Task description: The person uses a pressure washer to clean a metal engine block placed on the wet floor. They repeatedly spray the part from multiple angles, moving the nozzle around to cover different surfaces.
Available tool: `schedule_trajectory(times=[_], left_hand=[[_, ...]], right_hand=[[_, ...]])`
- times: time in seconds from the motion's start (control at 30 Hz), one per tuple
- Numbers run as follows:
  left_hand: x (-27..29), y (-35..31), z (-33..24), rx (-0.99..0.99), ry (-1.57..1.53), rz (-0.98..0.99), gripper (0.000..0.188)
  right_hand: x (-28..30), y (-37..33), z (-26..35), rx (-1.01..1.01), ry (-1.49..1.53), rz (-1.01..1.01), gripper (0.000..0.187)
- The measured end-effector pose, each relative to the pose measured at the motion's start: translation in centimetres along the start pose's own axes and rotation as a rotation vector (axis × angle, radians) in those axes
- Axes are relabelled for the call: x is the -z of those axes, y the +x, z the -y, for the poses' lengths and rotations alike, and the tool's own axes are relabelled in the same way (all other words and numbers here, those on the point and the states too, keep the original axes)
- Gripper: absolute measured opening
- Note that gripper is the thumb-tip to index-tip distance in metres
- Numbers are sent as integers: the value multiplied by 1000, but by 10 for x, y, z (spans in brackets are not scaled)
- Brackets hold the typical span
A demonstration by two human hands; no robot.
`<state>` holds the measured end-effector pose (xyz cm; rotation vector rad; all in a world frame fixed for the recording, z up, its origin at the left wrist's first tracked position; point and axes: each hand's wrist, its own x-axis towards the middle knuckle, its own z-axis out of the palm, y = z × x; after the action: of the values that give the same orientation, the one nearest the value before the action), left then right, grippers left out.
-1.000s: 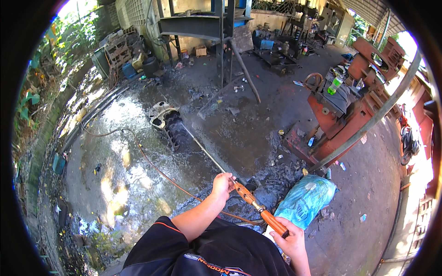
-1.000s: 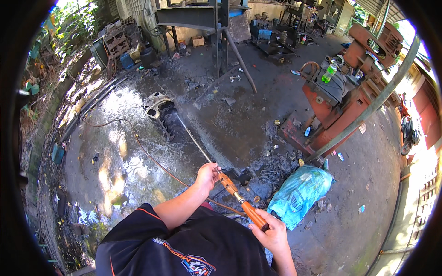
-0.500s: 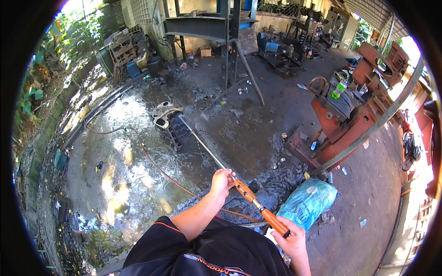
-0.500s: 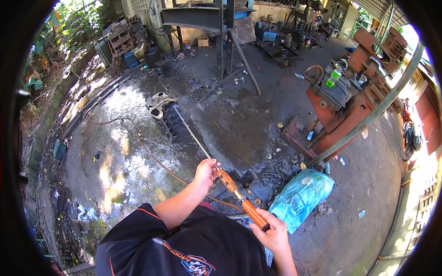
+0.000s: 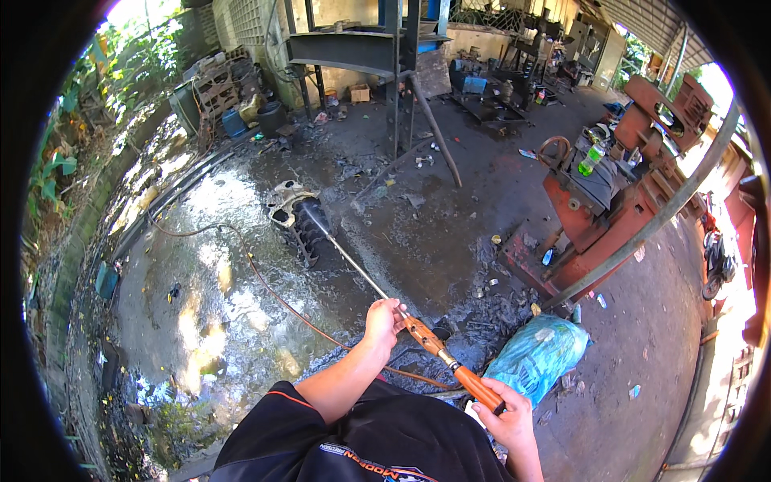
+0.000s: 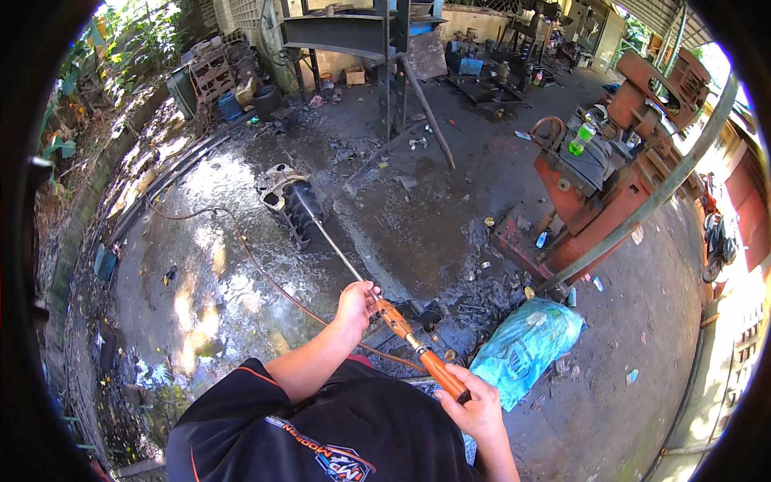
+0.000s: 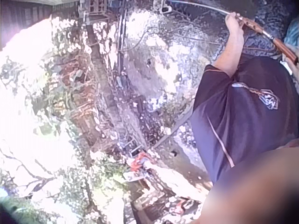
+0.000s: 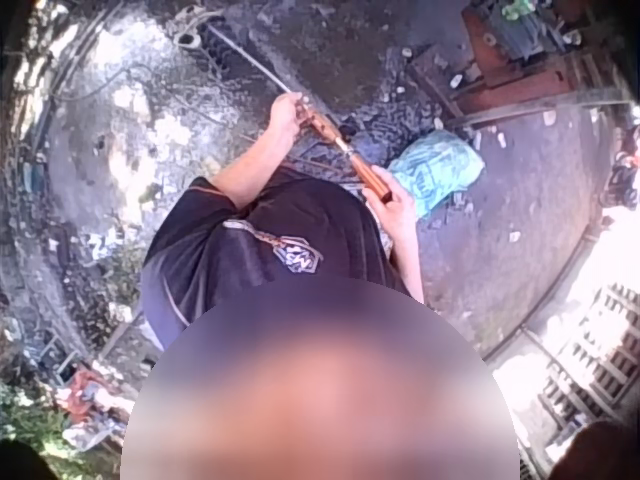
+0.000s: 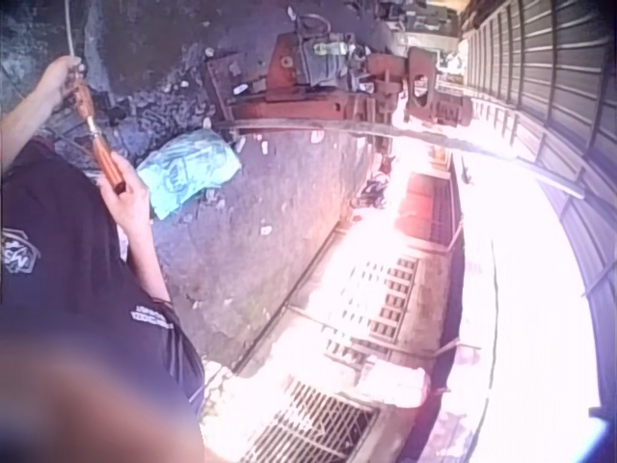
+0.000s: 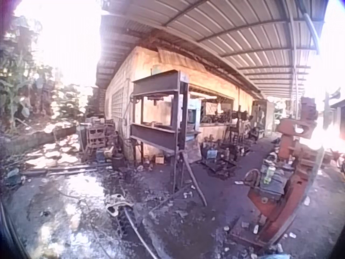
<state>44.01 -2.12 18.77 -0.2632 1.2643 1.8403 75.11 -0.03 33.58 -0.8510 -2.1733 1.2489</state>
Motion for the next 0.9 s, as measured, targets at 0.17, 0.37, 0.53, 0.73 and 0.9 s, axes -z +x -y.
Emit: schedule_trajectory(times=[0.17, 0.37, 0.53, 0.73, 0.9], left_hand=[[0, -4, -3, 43, -38, 12, 4], [-10, -9, -10, 71, -40, 95, 6], [-14, -12, -19, 58, -27, 96, 9], [-7, -8, -21, 65, 28, 105, 9], [4, -13, -24, 131, 226, 209, 16]], right_hand=[[-4, 0, -15, -5, 172, -38, 51], [-6, 27, -37, 299, 171, 0, 66], [-11, 47, -42, 275, 241, 191, 75], [-31, 64, -54, 255, 195, 222, 74], [-62, 64, -71, 168, 316, 121, 57]])
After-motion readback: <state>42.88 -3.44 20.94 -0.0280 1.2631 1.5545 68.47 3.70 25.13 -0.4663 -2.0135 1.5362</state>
